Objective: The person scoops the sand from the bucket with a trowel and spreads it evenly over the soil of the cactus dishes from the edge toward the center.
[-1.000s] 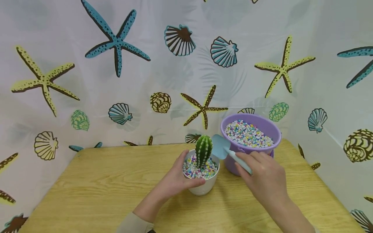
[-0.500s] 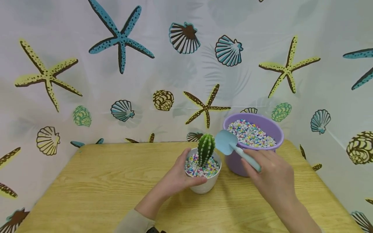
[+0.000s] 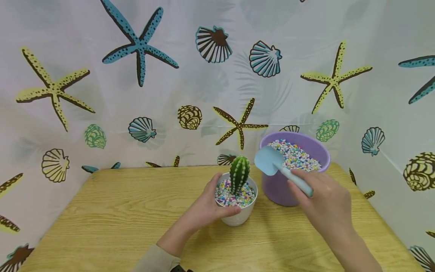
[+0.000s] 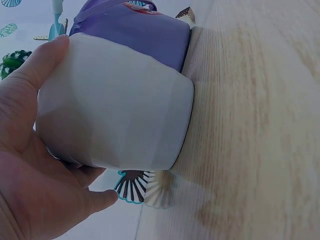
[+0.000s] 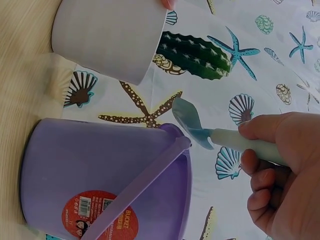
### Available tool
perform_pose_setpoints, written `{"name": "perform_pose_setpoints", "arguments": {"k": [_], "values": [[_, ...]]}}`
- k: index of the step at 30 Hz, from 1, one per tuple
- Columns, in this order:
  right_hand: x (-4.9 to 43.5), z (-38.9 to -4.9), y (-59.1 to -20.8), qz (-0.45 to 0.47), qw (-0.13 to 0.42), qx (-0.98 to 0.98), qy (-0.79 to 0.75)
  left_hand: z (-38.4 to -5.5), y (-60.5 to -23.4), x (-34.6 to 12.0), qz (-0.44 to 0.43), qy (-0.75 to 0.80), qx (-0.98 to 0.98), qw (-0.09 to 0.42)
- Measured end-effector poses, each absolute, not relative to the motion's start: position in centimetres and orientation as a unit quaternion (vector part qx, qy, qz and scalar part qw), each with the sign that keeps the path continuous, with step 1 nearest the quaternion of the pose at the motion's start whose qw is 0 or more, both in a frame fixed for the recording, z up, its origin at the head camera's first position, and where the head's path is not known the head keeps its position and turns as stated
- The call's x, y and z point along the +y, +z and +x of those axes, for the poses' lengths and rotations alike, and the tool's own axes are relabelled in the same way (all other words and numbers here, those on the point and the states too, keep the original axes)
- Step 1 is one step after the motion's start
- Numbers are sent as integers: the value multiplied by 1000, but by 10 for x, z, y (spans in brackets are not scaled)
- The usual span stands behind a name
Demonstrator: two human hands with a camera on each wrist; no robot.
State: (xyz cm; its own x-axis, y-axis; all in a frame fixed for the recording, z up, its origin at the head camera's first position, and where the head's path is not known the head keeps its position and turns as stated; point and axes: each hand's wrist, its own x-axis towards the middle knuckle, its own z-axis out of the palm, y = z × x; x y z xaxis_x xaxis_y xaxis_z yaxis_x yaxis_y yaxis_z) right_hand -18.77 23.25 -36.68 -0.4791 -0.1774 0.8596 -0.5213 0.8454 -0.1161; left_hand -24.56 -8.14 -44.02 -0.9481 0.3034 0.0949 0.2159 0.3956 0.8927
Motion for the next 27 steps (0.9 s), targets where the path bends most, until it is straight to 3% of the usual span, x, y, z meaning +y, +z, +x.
{"name": "perform_pose_setpoints", "arguments": {"k": [27], "values": [[263, -192, -353, 123, 435, -853, 262, -245, -440, -82, 153, 544, 824, 44]]}}
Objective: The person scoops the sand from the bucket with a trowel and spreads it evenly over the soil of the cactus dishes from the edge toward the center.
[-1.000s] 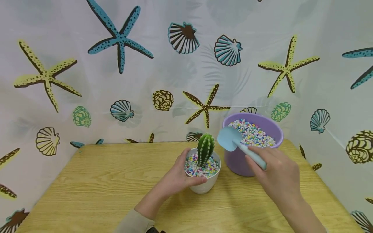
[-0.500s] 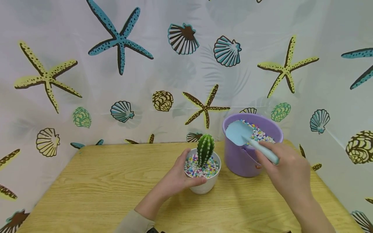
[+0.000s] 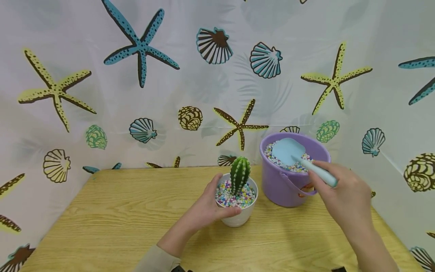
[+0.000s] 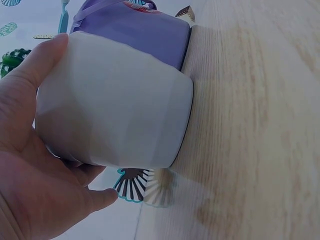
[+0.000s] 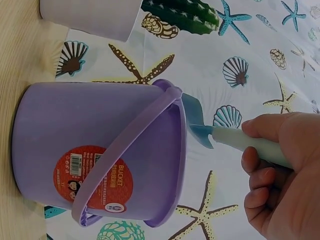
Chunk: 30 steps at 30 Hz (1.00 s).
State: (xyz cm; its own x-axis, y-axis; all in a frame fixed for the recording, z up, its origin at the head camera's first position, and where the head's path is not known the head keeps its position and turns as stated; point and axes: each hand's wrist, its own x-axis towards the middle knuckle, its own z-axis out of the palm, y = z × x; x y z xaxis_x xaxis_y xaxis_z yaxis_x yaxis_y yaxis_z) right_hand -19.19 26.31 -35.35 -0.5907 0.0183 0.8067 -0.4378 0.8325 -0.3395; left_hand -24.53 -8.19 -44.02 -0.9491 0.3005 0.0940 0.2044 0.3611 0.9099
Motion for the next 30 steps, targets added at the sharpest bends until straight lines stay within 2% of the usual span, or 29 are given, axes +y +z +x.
{"name": "perform_pose_setpoints", "arguments": {"k": [12, 25, 30], "values": [[271, -203, -347, 84, 364, -885, 279, -245, -439, -82, 156, 543, 824, 47], [306, -220, -322, 63, 208, -932, 292, -246, -439, -83, 156, 535, 829, 41], [313, -221, -316, 70, 180, -940, 281, -246, -441, -83, 160, 536, 828, 40]]}}
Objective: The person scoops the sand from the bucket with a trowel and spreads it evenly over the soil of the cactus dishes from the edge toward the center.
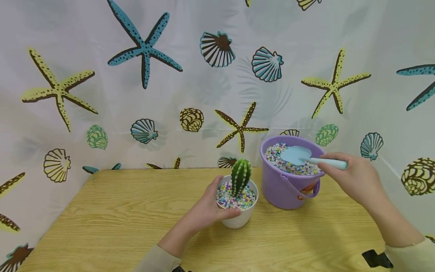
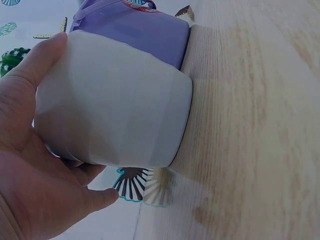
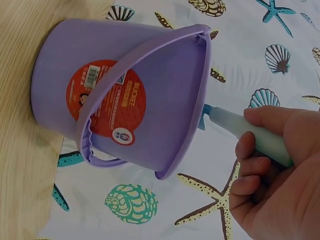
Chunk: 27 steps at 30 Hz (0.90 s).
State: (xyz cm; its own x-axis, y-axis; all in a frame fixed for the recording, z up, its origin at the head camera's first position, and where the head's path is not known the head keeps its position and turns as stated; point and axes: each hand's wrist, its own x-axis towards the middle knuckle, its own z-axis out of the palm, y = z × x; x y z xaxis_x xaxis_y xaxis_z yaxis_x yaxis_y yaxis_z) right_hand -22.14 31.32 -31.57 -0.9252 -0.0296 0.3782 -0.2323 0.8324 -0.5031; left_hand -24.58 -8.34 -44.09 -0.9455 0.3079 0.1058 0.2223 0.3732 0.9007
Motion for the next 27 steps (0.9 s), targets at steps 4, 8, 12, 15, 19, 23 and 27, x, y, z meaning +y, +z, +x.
{"name": "perform_pose_setpoints", "arguments": {"k": [4, 8, 12, 15, 19, 23, 27], "values": [[319, -223, -311, 73, 159, -947, 268, -246, -442, -83, 163, 536, 828, 39], [324, -225, -305, 69, 124, -955, 259, -248, -442, -83, 165, 534, 829, 38], [326, -229, -301, 72, 95, -960, 254, -248, -442, -83, 164, 533, 829, 38], [327, -233, -297, 74, 74, -961, 255, -248, -442, -83, 165, 534, 829, 38], [327, -236, -293, 72, 53, -964, 251, -247, -443, -84, 165, 533, 829, 39], [325, -239, -291, 66, 42, -966, 246, -247, -444, -85, 166, 536, 826, 42], [324, -240, -291, 64, 39, -967, 244, -247, -443, -85, 169, 540, 824, 44]]}}
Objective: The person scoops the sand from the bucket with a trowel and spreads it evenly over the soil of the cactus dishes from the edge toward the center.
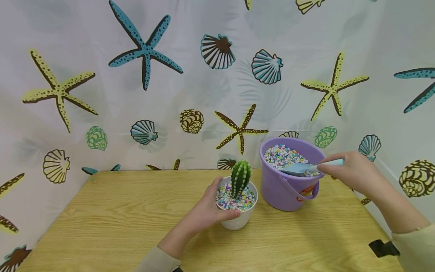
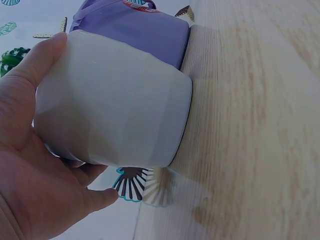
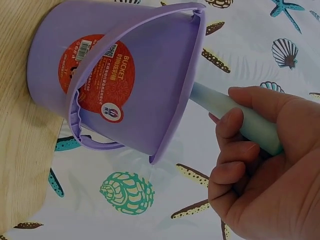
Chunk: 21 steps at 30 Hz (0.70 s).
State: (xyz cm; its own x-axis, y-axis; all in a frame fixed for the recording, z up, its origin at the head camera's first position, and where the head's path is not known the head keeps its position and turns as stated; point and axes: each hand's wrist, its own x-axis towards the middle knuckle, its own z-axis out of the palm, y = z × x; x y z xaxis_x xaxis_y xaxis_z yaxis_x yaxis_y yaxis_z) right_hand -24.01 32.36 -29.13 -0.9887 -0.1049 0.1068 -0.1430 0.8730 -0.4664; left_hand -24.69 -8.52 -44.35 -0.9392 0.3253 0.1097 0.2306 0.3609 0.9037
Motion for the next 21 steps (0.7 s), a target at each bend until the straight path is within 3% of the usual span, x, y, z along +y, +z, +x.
{"name": "perform_pose_setpoints", "arguments": {"k": [21], "values": [[306, -256, -316, 72, 76, -964, 243, -246, -443, -85, 160, 534, 829, 47]]}}
